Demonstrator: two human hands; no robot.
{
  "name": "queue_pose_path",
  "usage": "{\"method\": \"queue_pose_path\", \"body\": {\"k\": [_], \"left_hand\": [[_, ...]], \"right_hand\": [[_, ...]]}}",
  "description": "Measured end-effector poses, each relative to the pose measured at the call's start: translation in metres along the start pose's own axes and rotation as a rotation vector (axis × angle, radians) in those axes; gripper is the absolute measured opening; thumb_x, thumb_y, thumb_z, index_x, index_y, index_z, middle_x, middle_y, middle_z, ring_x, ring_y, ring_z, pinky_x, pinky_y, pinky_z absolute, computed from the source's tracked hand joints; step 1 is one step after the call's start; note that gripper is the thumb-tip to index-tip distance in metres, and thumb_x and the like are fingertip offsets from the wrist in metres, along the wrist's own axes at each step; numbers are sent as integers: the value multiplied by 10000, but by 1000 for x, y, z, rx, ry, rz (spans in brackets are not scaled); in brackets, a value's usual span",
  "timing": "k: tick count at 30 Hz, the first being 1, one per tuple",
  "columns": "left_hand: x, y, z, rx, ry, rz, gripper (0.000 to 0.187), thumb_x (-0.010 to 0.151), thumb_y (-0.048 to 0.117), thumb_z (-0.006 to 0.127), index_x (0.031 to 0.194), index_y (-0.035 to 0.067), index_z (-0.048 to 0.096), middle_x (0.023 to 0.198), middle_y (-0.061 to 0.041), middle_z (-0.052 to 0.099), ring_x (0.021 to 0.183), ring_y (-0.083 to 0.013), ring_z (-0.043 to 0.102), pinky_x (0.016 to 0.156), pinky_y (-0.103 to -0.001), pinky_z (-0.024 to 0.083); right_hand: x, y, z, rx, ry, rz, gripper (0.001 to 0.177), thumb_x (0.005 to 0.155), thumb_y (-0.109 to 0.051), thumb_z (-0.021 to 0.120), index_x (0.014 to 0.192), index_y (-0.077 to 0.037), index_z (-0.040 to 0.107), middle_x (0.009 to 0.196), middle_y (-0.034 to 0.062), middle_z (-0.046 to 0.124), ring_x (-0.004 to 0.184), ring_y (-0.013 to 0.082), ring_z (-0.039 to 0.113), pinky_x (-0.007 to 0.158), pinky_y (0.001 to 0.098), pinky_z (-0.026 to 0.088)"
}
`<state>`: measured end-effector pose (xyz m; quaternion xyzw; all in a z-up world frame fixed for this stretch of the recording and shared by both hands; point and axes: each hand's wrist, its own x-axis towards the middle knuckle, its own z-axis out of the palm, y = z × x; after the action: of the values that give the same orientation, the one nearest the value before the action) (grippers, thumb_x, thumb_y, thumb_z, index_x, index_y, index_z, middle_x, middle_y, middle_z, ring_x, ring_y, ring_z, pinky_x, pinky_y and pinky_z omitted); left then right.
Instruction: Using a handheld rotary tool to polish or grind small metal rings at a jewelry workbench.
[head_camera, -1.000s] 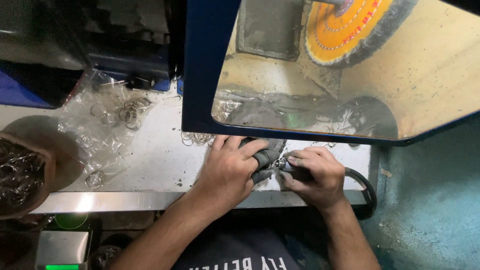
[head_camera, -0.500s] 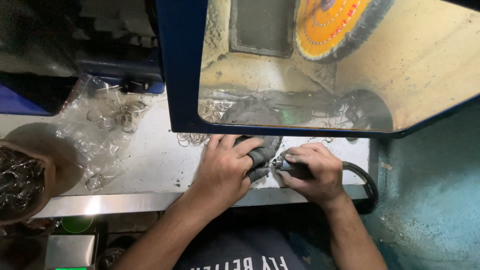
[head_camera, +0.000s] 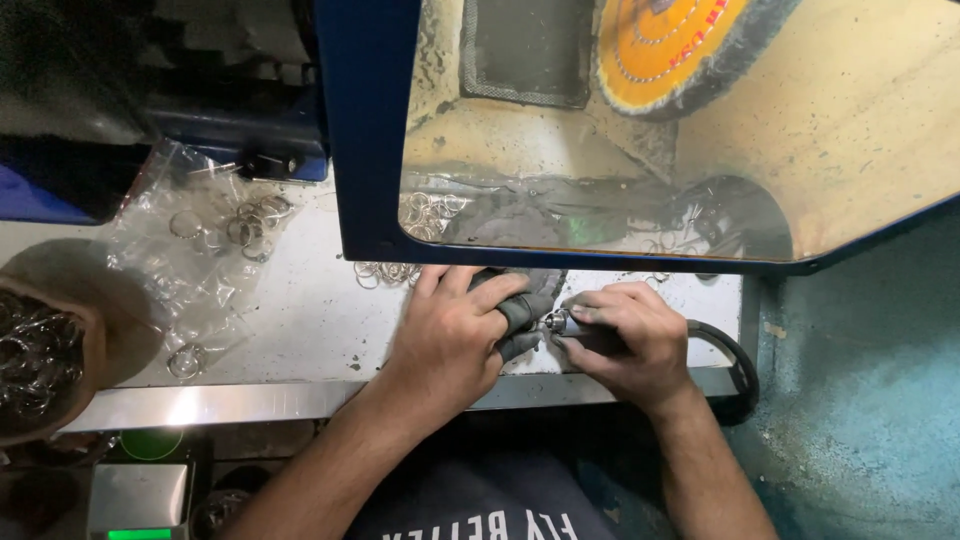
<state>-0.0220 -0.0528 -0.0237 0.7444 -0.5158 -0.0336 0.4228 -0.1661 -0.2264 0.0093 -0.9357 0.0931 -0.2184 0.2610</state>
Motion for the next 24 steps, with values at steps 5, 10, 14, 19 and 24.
{"method": "queue_pose_path", "body": {"k": [5,10,14,19,24], "left_hand": [[1,-1,0,-13,8,11,140,710,154,857,717,42,772,1055,-15,743,1102,-332,612,987,-522,385],[5,6,-8,-35,48,27,191,709,190,862,722,29,759,1080,-29,744,1131,-333,614,1003,-523,388],[7,7,-12,-27,78,75,111,680,65,820,701,1,733,1074,-62,729,1121,-338,609,1011,-536,387],[6,8,-14,-40,82,105,123,679,57,819,722,-16,730,1076,-95,710,1123,-345,612,1005,-549,391],[7,5,-9,-34,106,102,299,774,276,861,796,7,731,1115,-107,696,1132,-330,610,1008,-531,393]], "right_hand": [[-6,8,4,-9,3,-7,191,796,-238,873,922,-143,765,921,5,808,828,225,703,757,313,592],[-8,0,-1,4,0,-6,199,764,-172,884,928,-138,778,907,17,808,822,236,704,741,327,597],[-26,5,-14,-166,194,-82,253,774,-246,925,933,-109,783,904,66,792,801,287,698,792,367,587],[-47,17,-17,-284,333,-15,370,859,-393,903,970,-77,748,951,72,762,855,280,695,821,386,577],[-36,10,-14,-278,363,-17,295,824,-242,955,932,-57,751,926,90,767,855,295,709,841,391,574]]}}
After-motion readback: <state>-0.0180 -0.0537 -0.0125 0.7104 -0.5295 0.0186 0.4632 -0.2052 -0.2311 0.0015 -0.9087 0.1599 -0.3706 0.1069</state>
